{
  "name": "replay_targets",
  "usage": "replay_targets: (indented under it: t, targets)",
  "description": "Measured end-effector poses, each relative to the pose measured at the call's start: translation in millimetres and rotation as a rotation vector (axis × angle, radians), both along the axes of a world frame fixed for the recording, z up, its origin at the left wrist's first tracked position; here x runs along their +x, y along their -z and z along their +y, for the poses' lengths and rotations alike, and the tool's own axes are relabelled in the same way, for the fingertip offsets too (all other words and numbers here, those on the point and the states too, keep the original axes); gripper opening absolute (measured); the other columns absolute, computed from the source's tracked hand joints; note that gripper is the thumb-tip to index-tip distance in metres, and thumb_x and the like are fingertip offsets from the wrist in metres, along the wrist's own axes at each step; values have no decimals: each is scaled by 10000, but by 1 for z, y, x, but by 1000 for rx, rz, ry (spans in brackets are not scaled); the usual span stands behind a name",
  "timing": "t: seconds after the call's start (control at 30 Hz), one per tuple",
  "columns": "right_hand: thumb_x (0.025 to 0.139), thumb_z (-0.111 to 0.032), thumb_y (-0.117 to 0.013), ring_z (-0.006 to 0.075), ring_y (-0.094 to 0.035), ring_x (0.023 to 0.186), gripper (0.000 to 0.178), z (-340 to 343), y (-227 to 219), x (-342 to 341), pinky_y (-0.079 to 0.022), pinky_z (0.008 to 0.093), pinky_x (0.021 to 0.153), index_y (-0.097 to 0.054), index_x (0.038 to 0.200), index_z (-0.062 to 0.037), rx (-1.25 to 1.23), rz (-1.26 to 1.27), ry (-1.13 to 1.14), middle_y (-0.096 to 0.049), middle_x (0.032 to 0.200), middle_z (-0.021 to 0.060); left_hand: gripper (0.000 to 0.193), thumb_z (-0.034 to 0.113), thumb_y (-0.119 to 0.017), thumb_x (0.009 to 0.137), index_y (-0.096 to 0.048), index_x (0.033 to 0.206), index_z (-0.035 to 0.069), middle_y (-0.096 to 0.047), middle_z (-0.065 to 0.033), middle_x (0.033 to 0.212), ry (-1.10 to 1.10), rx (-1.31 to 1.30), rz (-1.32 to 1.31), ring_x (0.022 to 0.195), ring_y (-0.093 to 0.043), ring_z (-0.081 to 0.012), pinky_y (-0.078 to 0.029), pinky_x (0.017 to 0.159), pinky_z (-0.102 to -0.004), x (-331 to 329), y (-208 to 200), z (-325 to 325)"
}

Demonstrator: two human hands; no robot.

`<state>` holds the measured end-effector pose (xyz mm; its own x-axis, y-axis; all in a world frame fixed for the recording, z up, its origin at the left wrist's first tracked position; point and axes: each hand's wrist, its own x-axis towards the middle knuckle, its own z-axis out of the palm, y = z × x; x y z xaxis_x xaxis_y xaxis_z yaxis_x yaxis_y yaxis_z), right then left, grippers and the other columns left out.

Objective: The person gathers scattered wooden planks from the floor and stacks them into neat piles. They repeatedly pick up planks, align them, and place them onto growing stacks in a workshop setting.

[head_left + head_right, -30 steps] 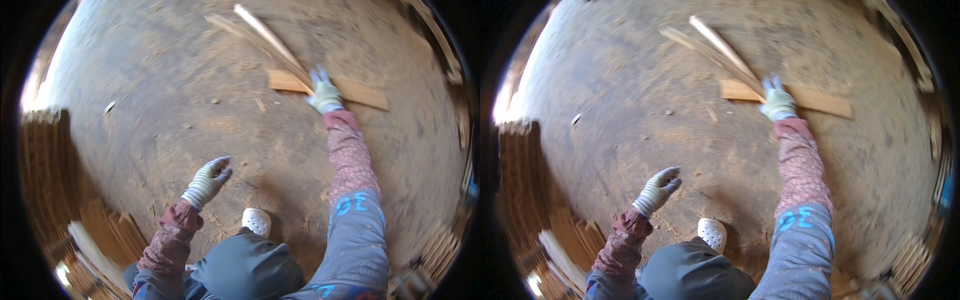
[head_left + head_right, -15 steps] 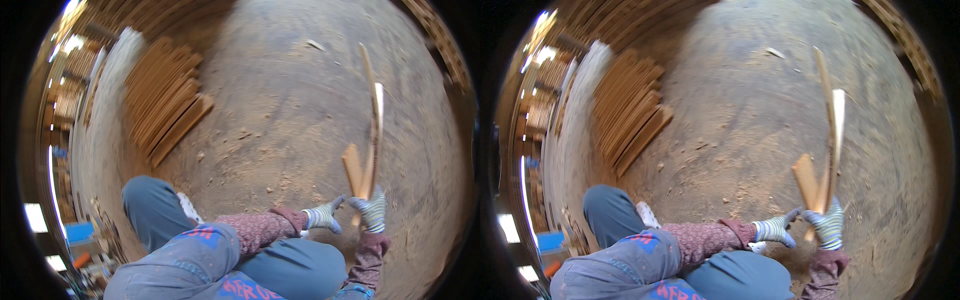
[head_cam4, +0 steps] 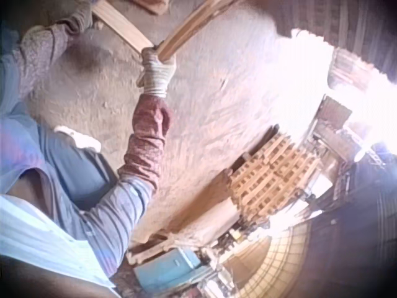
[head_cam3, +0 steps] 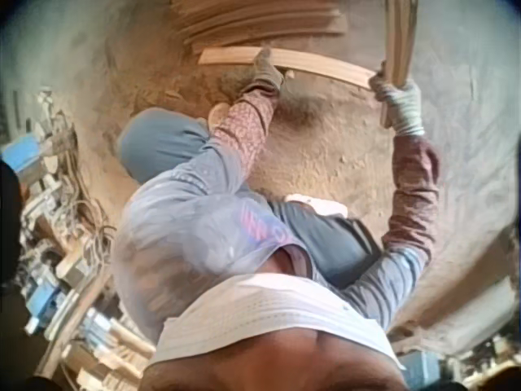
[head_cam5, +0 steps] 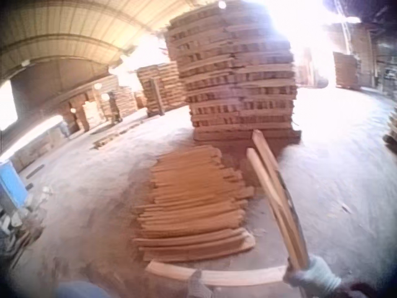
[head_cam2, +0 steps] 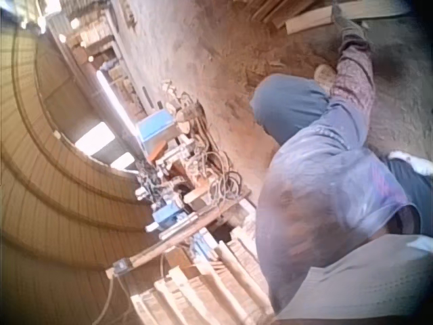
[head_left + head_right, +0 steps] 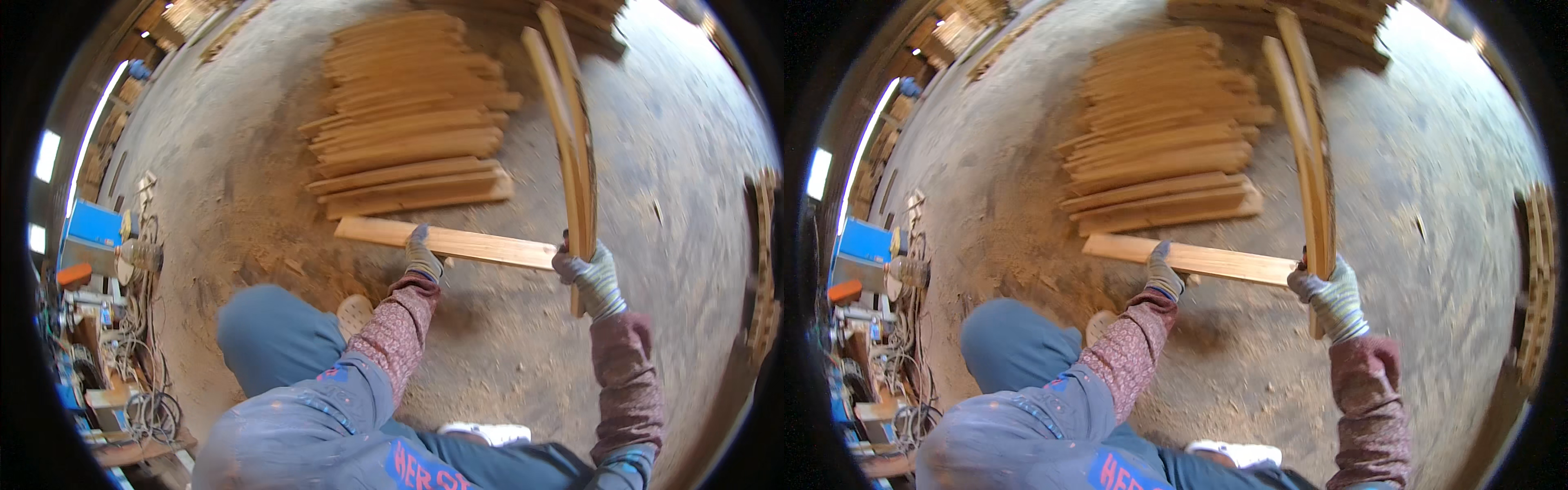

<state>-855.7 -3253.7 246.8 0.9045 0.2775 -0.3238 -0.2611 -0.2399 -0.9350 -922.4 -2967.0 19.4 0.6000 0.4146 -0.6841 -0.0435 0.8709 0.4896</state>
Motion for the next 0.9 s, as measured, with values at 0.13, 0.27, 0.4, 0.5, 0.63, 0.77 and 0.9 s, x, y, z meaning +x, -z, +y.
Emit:
replay_targets:
  t: [0.13,0.27,0.4,0.5,0.63,0.77,0.9]
  targets:
    - [786,-75,-769,109,-617,764,401,115,46,7,-535,264,669,-620,1155,-28,248,19,100,-631,934,10,482,394,-712,915,-637,1285,94,-677,-96,1233,-443,110,53,1119,-638,-310,-503,1016,-480,11,37,142]
    - [775,-64,-788,104,-616,785,383,156,55,-5,-542,263,708,-630,1123,-52,278,-27,182,-641,939,7,559,348,-710,933,-605,1370,15,-622,-103,1370,-548,170,125,1268,-544,-252,-367,1148,-407,36,57,158]
    - [771,-66,-805,105,-620,811,373,163,61,-10,-553,266,740,-638,1104,-67,188,-37,218,-644,953,6,644,366,-720,911,-567,1405,-17,-577,-124,1398,-491,74,75,1270,-523,-274,-343,1158,-408,37,46,145]
    - [764,-63,-811,103,-622,830,364,162,53,-11,-560,266,762,-649,1090,-71,197,0,213,-646,974,6,638,380,-719,909,-569,1395,-5,-550,-136,1450,-464,160,-15,1314,-501,-302,-340,1167,-468,45,26,159]
    - [773,-69,-807,107,-620,824,370,147,57,-9,-547,265,738,-649,1108,-67,177,-34,191,-648,976,8,575,441,-712,924,-580,1386,124,-581,-31,1332,-436,82,-5,1221,-530,-261,-384,1115,-442,75,3,170]
    - [807,-57,-782,108,-610,797,441,138,62,-15,-514,252,684,-625,1218,-29,214,-50,148,-646,1001,14,603,470,-702,937,-538,1433,170,-572,-31,1392,-479,-1,89,1240,-534,-257,-412,1082,-456,69,27,182]
    - [836,-57,-768,86,-585,683,440,94,62,-10,-486,234,560,-601,1243,-58,73,-124,172,-632,982,17,930,647,-657,853,-437,1489,4,-511,-201,1479,-339,-60,352,1295,-528,-397,-491,987,-612,99,17,149]
